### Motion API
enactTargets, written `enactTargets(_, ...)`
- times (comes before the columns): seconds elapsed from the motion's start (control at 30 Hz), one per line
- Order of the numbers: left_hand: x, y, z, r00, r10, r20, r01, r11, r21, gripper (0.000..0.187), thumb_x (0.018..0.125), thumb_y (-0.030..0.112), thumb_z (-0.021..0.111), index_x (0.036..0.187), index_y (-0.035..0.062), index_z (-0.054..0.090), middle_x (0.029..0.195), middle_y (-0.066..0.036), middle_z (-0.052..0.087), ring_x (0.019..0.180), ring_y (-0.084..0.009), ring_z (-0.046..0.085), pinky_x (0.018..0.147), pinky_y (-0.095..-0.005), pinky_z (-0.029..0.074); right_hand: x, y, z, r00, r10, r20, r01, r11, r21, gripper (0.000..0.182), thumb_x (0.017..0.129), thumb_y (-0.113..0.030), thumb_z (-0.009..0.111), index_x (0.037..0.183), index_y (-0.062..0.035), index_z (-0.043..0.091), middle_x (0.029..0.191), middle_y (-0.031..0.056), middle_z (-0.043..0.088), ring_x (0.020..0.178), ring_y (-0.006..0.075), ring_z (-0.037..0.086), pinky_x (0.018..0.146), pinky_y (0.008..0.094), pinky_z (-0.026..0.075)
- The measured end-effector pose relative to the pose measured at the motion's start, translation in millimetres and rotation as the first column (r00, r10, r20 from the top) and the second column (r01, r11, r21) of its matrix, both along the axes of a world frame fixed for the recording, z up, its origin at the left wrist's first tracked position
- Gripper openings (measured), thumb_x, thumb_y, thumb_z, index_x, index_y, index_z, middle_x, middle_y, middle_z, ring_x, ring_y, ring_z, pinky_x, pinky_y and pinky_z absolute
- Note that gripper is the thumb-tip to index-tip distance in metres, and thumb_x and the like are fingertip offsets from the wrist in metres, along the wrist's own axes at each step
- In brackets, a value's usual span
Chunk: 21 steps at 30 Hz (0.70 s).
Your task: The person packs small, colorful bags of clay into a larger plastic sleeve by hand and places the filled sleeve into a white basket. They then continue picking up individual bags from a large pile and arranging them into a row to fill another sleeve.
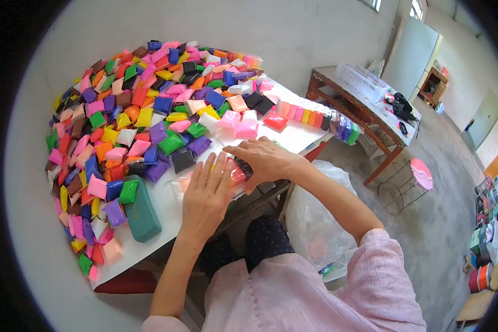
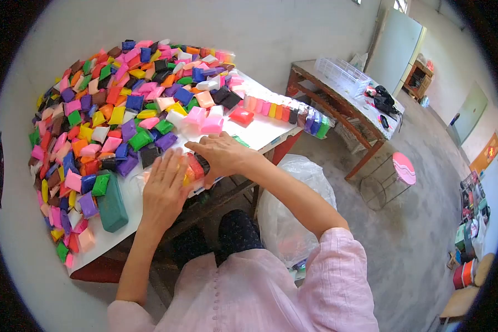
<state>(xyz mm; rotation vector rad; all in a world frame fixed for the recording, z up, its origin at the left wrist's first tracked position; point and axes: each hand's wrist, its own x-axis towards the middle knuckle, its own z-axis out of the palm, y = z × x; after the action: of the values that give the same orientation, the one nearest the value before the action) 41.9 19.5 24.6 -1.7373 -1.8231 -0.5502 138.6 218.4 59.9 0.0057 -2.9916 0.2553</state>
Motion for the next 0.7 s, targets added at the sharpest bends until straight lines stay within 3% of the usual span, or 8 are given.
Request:
enactTargets(0.23,-16.9,-50.2,-31.4,0.982,0.184,-0.046,-0.186,0.982,-0.032,0.058,0.085,0.014,0.068,0.138,-0.0011,0.049,0.146,-0.02,0.046,0.134,-0.0348,0.046,0.111,-0.046,0.037,5.5,2.7,-18.2,0.991,-0.052,-0.127,0.056,0.998,0.034,0.069,0.066,-0.045,0.084,0.118,-0.0068,0.06,0.099,0.0116,0.065,0.101,0.0295,0.062,0.089,0.0422,0.045)
enactTargets(0.33,-5.0,-88.0,-56.0,0.912,0.323,0.253,-0.369,0.915,0.163,0.052,0.089,0.012,0.068,0.137,0.0007,0.05,0.142,-0.023,0.048,0.128,-0.0364,0.052,0.106,-0.0465,0.042,23.5,-8.0,-24.7,0.951,-0.112,-0.288,0.129,0.991,0.041,0.065,0.067,-0.044,0.082,0.116,-0.006,0.06,0.099,0.0116,0.065,0.099,0.0297,0.062,0.088,0.0424,0.045)
enactTargets(0.37,7.3,-94.1,-63.1,0.846,0.182,0.501,-0.332,0.916,0.227,0.052,0.091,0.012,0.065,0.139,0.0019,0.048,0.142,-0.023,0.049,0.128,-0.0359,0.052,0.106,-0.0464,0.042,30.4,-14.0,-26.2,0.906,-0.147,-0.398,0.189,0.98,0.069,0.064,0.068,-0.043,0.082,0.115,-0.0058,0.06,0.099,0.0116,0.065,0.098,0.0298,0.062,0.088,0.0425,0.045)
enactTargets(0.4,30.1,-94.8,-70.4,0.708,0.017,0.706,-0.316,0.902,0.295,0.052,0.094,0.012,0.063,0.142,0.0031,0.045,0.141,-0.023,0.049,0.128,-0.0355,0.052,0.105,-0.0463,0.043,38.6,-22.1,-28.7,0.851,-0.169,-0.497,0.246,0.965,0.092,0.062,0.068,-0.043,0.081,0.113,-0.0057,0.06,0.099,0.0116,0.065,0.098,0.03,0.062,0.088,0.0426,0.045)
enactTargets(0.47,71.8,-76.0,-68.9,0.185,-0.293,0.938,-0.268,0.903,0.335,0.057,0.097,0.023,0.061,0.147,0.0059,0.038,0.14,-0.021,0.051,0.126,-0.034,0.053,0.104,-0.0455,0.044,55.5,-42.0,-35.5,0.725,-0.197,-0.66,0.358,0.927,0.116,0.057,0.071,-0.039,0.078,0.112,-0.005,0.06,0.103,0.0113,0.065,0.098,0.0299,0.062,0.091,0.044,0.043)
enactTargets(0.5,84.5,-56.3,-60.1,-0.167,-0.369,0.914,-0.196,0.921,0.337,0.064,0.098,0.034,0.061,0.149,0.0075,0.034,0.139,-0.02,0.052,0.124,-0.033,0.054,0.104,-0.0447,0.044,61.6,-53.7,-38.2,0.676,-0.223,-0.702,0.416,0.902,0.113,0.056,0.073,-0.038,0.076,0.115,-0.005,0.06,0.106,0.0116,0.064,0.1,0.0289,0.062,0.092,0.0457,0.042)
enactTargets(0.57,99.1,-19.1,-57.7,-0.572,-0.409,0.711,-0.021,0.874,0.486,0.086,0.091,0.067,0.05,0.15,0.0086,0.028,0.136,-0.019,0.054,0.121,-0.0315,0.056,0.103,-0.0452,0.044,79.2,-80.2,-47.5,0.566,-0.289,-0.773,0.546,0.833,0.089,0.055,0.075,-0.036,0.072,0.119,-0.0049,0.06,0.113,0.0122,0.062,0.105,0.027,0.06,0.095,0.0491,0.041)
enactTargets(0.7,108.8,30.1,-47.7,-0.699,-0.497,0.515,-0.101,0.78,0.617,0.105,0.077,0.087,0.034,0.146,0.0081,0.035,0.136,-0.019,0.054,0.121,-0.03,0.056,0.104,-0.0451,0.043,113.8,-118.2,-74.4,0.599,-0.325,-0.731,0.589,0.798,0.128,0.051,0.08,-0.029,0.069,0.123,-0.0037,0.06,0.119,0.0134,0.061,0.108,0.0272,0.06,0.103,0.0538,0.035)
